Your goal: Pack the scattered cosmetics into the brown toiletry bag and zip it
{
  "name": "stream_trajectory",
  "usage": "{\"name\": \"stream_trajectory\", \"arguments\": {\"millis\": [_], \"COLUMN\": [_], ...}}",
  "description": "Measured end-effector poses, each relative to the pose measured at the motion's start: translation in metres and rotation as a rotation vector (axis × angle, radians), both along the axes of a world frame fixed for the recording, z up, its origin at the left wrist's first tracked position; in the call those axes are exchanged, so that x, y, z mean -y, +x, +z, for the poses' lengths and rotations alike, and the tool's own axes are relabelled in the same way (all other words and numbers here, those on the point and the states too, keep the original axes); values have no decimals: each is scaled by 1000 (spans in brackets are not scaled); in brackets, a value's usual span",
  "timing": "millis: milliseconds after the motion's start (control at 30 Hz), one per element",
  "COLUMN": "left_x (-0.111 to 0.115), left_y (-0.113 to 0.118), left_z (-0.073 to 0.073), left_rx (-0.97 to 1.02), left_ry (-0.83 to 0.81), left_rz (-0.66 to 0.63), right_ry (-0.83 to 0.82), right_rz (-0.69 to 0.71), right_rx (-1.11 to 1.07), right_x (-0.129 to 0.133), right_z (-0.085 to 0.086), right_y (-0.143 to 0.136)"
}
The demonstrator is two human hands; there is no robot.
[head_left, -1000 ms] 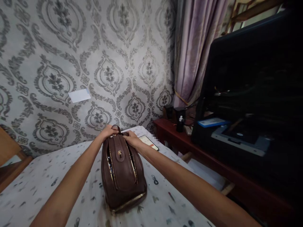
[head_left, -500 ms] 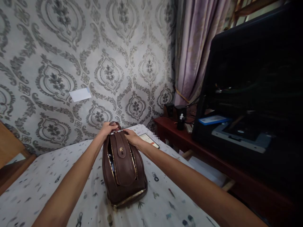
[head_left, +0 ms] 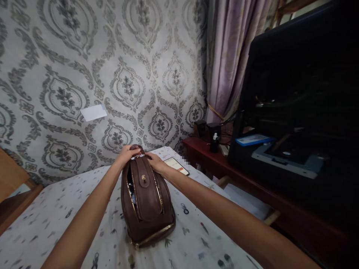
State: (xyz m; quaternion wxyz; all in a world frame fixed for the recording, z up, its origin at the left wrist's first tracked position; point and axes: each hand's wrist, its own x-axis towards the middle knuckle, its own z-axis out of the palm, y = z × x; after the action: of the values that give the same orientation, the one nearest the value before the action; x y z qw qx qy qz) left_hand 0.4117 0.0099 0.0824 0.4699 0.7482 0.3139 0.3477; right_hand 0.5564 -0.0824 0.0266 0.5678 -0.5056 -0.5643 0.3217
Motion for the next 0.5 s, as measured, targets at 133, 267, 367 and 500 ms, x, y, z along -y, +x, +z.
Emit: {"name": "stream_trajectory", "arguments": {"millis": [133, 267, 367, 500], "left_x": [1, 7, 12, 13], "left_y": [2, -1, -3, -1], "left_z": [5, 11, 16, 16], "left_rx": [-80, -181, -233, -244], "left_ry": [17, 44, 67, 105], "left_rz": [-53, -125, -170, -155], "right_ry": [-6, -17, -28, -59], "right_rz": [-10, -26, -41, -84], "right_rx": [-5, -17, -23, -20], "right_x": [-1, 0, 0, 0], "right_z": [-1, -3, -3, -2], "right_y": [2, 1, -1, -1]}}
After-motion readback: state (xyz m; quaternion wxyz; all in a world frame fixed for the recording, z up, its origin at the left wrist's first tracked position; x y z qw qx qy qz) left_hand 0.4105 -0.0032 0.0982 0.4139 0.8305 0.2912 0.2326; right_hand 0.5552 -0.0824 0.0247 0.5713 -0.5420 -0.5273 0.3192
